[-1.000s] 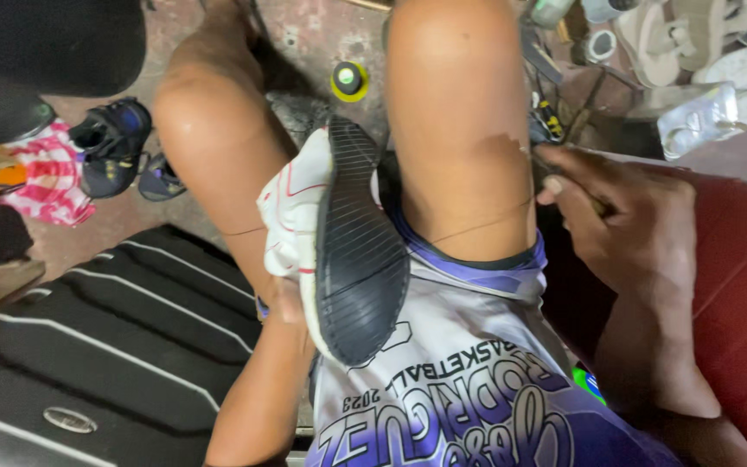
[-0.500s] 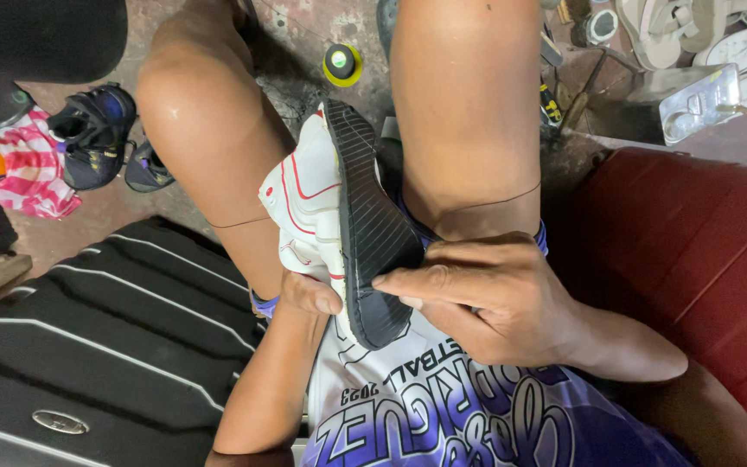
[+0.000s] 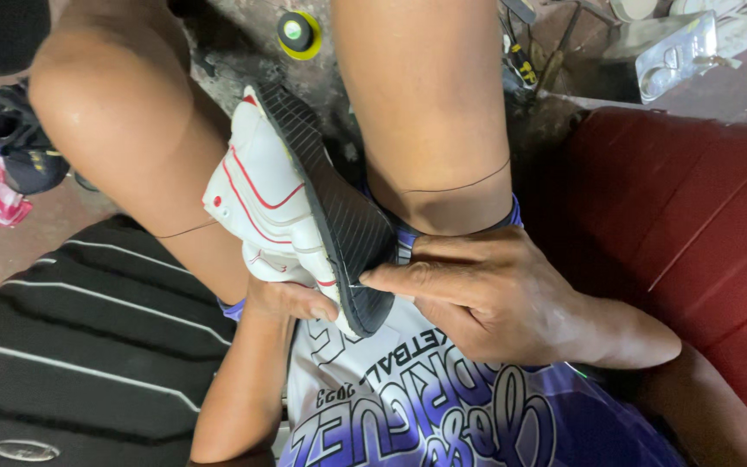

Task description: The person sits on the floor and uses a needle and thread to stitch the upper part of a white and red sneaker. They repeatedly push the needle through the shoe material and pull the thread tight to secure the seam.

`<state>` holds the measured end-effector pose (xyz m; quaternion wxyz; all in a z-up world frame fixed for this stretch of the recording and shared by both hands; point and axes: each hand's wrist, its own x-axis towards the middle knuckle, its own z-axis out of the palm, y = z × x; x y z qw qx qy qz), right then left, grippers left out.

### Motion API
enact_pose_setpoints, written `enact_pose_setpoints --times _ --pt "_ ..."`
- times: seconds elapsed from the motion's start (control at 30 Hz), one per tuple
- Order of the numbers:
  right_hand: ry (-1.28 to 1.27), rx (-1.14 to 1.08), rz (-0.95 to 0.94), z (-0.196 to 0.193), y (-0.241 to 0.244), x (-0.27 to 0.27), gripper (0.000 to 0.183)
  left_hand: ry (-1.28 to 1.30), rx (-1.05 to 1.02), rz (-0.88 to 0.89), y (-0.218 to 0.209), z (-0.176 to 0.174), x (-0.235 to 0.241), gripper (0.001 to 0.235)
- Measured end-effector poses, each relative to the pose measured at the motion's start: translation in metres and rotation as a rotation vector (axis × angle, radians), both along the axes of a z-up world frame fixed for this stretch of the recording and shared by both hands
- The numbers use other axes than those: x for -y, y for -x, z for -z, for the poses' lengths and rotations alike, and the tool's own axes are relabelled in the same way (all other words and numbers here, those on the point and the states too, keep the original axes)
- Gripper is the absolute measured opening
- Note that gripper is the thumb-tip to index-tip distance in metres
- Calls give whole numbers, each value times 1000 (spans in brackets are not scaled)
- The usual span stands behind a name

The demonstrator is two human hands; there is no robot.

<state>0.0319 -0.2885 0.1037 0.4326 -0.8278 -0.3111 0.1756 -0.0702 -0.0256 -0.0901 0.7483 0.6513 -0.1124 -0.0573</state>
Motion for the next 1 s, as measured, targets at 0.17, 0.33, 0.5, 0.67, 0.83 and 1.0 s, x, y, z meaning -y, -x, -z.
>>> enact_pose_setpoints --times 0.17,0.33,0.5,0.67,0.83,1.0 --pt "12 -63 -8 11 3 14 33 283 -397 100 -2 -18 -2 56" --pt "-20 -46 -32 23 3 20 39 96 -282 116 -7 -24 6 56" --pt "-52 -99 -60 37 3 21 37 32 -262 120 -9 -26 6 62" --pt "-77 -10 -86 40 -12 21 36 198 -551 146 -7 -25 0 55" --pt "-27 67 -112 44 -22 21 35 139 -517 140 -21 -33 11 40" --pt "188 -123 -186 37 -25 40 40 -40 -541 111 -54 -89 35 36"
